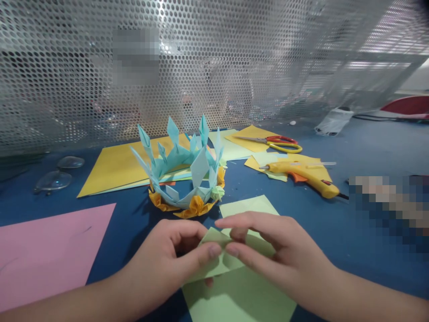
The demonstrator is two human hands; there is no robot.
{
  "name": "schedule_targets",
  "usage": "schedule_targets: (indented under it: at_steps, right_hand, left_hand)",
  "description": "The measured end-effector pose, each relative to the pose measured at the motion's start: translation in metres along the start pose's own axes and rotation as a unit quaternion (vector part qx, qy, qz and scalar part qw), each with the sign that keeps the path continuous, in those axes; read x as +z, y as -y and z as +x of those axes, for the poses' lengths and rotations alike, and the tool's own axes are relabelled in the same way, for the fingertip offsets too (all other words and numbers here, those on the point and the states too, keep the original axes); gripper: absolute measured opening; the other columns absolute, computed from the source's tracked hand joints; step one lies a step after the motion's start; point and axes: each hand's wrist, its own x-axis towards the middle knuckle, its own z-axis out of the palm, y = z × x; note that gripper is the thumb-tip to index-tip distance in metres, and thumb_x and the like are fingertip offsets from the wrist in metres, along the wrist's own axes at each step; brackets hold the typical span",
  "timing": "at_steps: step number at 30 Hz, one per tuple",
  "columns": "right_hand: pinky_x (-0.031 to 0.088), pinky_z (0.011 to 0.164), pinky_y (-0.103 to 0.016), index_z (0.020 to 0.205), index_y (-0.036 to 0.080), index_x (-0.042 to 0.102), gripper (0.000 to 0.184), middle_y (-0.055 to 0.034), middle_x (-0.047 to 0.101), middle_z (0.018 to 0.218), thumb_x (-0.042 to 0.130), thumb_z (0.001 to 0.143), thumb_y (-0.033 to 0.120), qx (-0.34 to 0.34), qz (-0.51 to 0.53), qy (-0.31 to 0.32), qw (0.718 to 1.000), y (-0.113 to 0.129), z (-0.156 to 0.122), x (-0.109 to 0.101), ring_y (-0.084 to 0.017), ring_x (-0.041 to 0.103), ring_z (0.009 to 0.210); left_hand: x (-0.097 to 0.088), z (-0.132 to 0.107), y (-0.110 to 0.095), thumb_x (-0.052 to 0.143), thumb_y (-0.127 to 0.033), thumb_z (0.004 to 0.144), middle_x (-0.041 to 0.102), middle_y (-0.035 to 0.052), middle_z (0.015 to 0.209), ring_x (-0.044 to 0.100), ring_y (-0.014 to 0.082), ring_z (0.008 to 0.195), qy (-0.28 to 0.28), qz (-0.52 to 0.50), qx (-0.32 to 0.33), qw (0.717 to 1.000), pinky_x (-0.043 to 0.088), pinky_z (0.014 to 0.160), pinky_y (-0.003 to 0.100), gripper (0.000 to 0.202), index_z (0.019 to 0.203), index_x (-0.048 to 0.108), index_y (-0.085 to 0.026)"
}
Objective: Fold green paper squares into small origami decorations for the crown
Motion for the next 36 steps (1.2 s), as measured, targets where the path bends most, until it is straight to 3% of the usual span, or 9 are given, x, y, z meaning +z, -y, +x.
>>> schedule_targets:
  at_steps: [4,10,15,19,23,27,31,36]
  right_hand:
    - [0.053,0.079,-0.015,0.107,0.011,0.071,0.027,-0.0082,0.067,0.097,0.062,0.083,0.004,-0.118,-0.064,-0.015,0.991,0.000,-0.002,-0.001,-0.012,0.066,0.087]
    - [0.055,0.073,-0.017,0.106,0.016,0.072,0.029,-0.0065,0.061,0.092,0.065,0.081,0.004,-0.137,-0.093,-0.011,0.986,-0.008,-0.007,0.000,-0.013,0.064,0.080]
    - [0.052,0.081,-0.016,0.105,0.021,0.070,0.028,-0.0041,0.062,0.097,0.063,0.084,0.004,-0.139,-0.077,-0.012,0.987,-0.014,-0.010,0.003,-0.012,0.063,0.086]
    - [0.052,0.080,-0.020,0.099,0.019,0.070,0.026,-0.0037,0.065,0.092,0.062,0.084,-0.001,-0.197,-0.124,-0.010,0.973,-0.009,-0.006,-0.001,-0.012,0.062,0.086]
    - [0.052,0.082,-0.021,0.099,0.017,0.069,0.031,-0.0045,0.065,0.092,0.057,0.081,-0.005,-0.219,-0.145,-0.007,0.965,-0.002,-0.004,-0.004,-0.013,0.060,0.087]
    - [0.051,0.088,-0.019,0.108,0.012,0.067,0.046,-0.0087,0.064,0.100,0.047,0.071,-0.005,-0.218,-0.110,0.033,0.969,0.003,-0.005,-0.008,-0.013,0.060,0.095]
    - [0.049,0.089,-0.016,0.105,0.012,0.068,0.047,-0.0076,0.064,0.098,0.042,0.073,-0.009,-0.222,-0.116,0.029,0.968,0.002,-0.005,-0.007,-0.011,0.060,0.095]
    - [0.048,0.089,-0.015,0.108,0.014,0.068,0.031,-0.0065,0.065,0.097,0.053,0.088,-0.005,-0.217,-0.120,0.013,0.969,-0.007,-0.006,-0.004,-0.011,0.060,0.096]
  left_hand:
    - [0.000,0.003,0.000,0.068,-0.043,0.077,0.049,-0.0059,0.056,0.047,0.0082,0.053,-0.030,-0.027,-0.001,0.999,0.040,0.049,0.016,0.034,0.061,0.054,-0.017]
    - [0.001,0.002,-0.001,0.067,-0.036,0.076,0.039,-0.0085,0.054,0.034,0.0060,0.051,-0.070,0.004,0.032,0.997,0.034,0.046,0.014,0.034,0.057,0.047,-0.017]
    - [0.000,0.003,0.004,0.066,-0.046,0.079,0.055,-0.0042,0.062,0.051,0.0097,0.057,-0.076,-0.012,0.025,0.997,0.047,0.053,0.018,0.032,0.069,0.057,-0.017]
    - [-0.001,0.004,0.007,0.064,-0.052,0.081,0.062,-0.0029,0.062,0.061,0.0116,0.055,-0.078,-0.035,0.016,0.996,0.051,0.052,0.020,0.036,0.071,0.059,-0.018]
    - [-0.001,0.005,0.007,0.062,-0.052,0.083,0.063,-0.0028,0.049,0.055,0.0078,0.040,-0.070,-0.023,0.017,0.997,0.043,0.040,0.014,0.037,0.072,0.061,-0.017]
    - [-0.001,0.006,0.004,0.062,-0.054,0.082,0.065,-0.0017,0.050,0.054,0.0076,0.040,-0.081,-0.012,0.004,0.997,0.043,0.040,0.014,0.038,0.075,0.063,-0.016]
    - [-0.001,0.005,0.003,0.068,-0.046,0.080,0.067,-0.0026,0.056,0.061,0.0090,0.049,-0.087,-0.012,0.011,0.996,0.047,0.049,0.016,0.030,0.075,0.063,-0.016]
    - [-0.001,0.005,0.005,0.073,-0.033,0.077,0.068,-0.0034,0.061,0.064,0.0103,0.059,-0.082,0.009,0.021,0.996,0.046,0.053,0.016,0.017,0.077,0.065,-0.017]
